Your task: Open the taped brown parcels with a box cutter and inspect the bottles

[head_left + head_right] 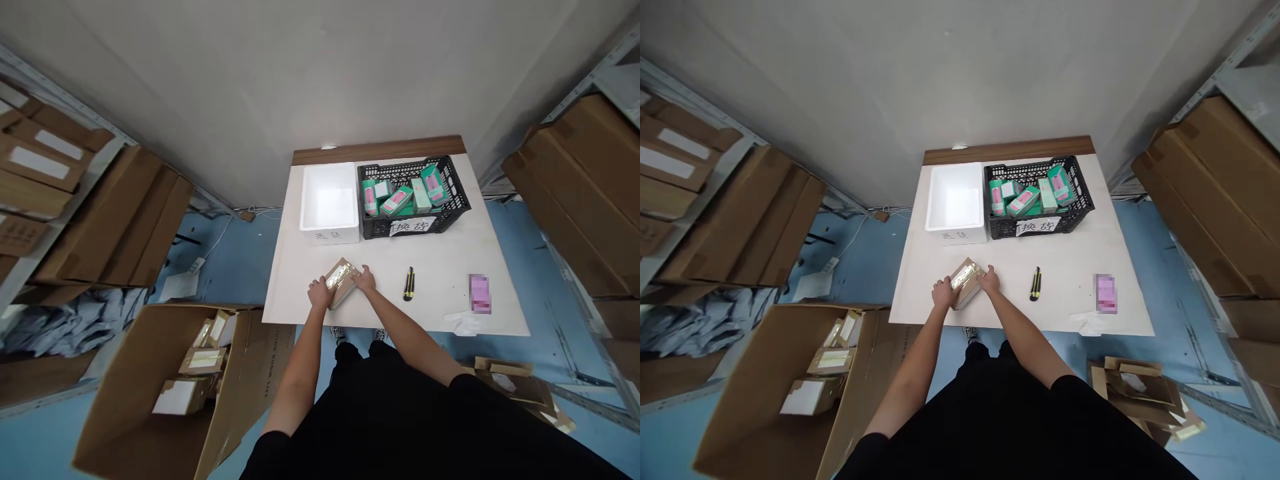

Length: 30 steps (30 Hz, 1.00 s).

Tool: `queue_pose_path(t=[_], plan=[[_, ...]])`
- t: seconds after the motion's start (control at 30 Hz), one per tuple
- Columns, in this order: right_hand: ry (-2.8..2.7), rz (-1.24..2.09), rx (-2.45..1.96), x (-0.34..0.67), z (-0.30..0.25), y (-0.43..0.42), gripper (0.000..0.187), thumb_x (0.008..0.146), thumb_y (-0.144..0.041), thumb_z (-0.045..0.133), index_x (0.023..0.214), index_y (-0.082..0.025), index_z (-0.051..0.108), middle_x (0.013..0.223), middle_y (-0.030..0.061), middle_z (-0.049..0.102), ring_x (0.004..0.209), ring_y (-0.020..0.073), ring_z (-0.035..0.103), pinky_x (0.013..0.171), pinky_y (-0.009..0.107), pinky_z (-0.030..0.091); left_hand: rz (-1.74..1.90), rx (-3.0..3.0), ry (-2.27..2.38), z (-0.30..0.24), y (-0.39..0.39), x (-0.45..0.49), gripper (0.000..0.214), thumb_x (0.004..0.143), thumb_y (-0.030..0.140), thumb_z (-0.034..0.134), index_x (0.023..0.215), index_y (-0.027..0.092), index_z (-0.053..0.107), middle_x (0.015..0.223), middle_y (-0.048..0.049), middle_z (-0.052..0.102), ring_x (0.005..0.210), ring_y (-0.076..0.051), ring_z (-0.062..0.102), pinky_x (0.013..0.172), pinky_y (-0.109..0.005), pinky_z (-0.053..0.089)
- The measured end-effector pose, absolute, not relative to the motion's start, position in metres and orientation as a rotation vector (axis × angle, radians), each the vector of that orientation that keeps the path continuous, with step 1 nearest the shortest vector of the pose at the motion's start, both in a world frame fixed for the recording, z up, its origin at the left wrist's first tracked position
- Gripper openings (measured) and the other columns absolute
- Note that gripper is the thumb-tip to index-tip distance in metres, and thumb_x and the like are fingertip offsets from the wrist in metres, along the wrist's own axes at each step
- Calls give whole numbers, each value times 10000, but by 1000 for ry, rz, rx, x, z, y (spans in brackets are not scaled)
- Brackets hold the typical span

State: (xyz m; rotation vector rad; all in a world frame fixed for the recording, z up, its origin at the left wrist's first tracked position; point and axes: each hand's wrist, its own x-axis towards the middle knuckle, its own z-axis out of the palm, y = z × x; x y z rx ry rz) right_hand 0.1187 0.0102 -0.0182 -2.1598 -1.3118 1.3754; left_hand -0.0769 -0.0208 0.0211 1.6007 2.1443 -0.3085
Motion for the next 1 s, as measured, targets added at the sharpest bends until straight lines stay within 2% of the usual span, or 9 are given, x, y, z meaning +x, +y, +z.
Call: queue_pose_path(t=[0.13, 0.23, 0.37, 0.43, 0.53, 0.67, 0.87, 1.0], plan=[[-1500, 1241, -2309, 101, -10, 20, 700, 990, -381, 648, 1623, -211, 404, 1278, 161, 753, 1168, 306, 725, 881, 341, 549, -280, 1595, 2217, 17, -24, -76, 617, 975, 671, 602, 1378, 205, 591, 1386, -209, 631, 1310, -374, 575, 1015, -439, 487], [-1544, 1193, -2341, 96, -7, 19, 660, 1014, -372, 617, 1618, -204, 409, 1302, 175, 746, 1191, 314, 719, 889, 345, 538, -300, 1690, 2169, 14, -24, -74, 616, 1016, 607, 576, 1421, 142, 569, 1353, -240, 647, 1279, -371, 615, 998, -427, 509], [-1517, 1142, -2355, 94, -5, 19, 642, 1030, -369, 620, 1616, -204, 418, 1310, 175, 748, 1191, 308, 724, 905, 342, 529, -321, 1797, 2050, 15, -25, -78, 672, 1092, 519, 440, 1557, 33, 450, 1307, -285, 687, 1173, -363, 707, 941, -427, 551], [-1505, 1104, -2361, 92, -4, 24, 652, 1017, -364, 644, 1610, -197, 431, 1293, 170, 758, 1193, 307, 725, 910, 336, 528, -327, 1805, 1993, 18, -24, -84, 669, 1117, 513, 356, 1551, 13, 457, 1243, -286, 725, 1154, -368, 729, 936, -437, 558], [-1503, 1043, -2362, 85, -1, 31, 678, 988, -359, 689, 1600, -187, 454, 1269, 166, 769, 1200, 312, 725, 908, 328, 526, -320, 1769, 1917, 23, -19, -95, 649, 1130, 533, 256, 1419, 63, 597, 1184, -266, 762, 1161, -351, 744, 947, -423, 552], [-1463, 999, -2395, 76, -1, 33, 658, 995, -385, 681, 1592, -200, 476, 1257, 155, 776, 1179, 307, 735, 901, 328, 531, -290, 1764, 1792, 29, -9, -111, 684, 1128, 558, 197, 1225, 132, 723, 1222, -236, 774, 1193, -317, 740, 967, -378, 533], [-1412, 1003, -2394, 71, -5, 22, 648, 1013, -429, 656, 1594, -209, 472, 1164, 99, 804, 1121, 269, 745, 896, 311, 532, -224, 1821, 1579, 29, 2, -136, 801, 1131, 536, 111, 1091, 123, 796, 1200, -223, 794, 1198, -311, 732, 969, -358, 521], [-1391, 1012, -2382, 69, -5, 21, 580, 1021, -413, 630, 1561, -235, 513, 1150, 73, 810, 1087, 240, 748, 883, 287, 532, -219, 1835, 1499, 24, 5, -144, 762, 1135, 530, 164, 1061, 122, 803, 1157, -201, 808, 1174, -293, 740, 966, -335, 516]])
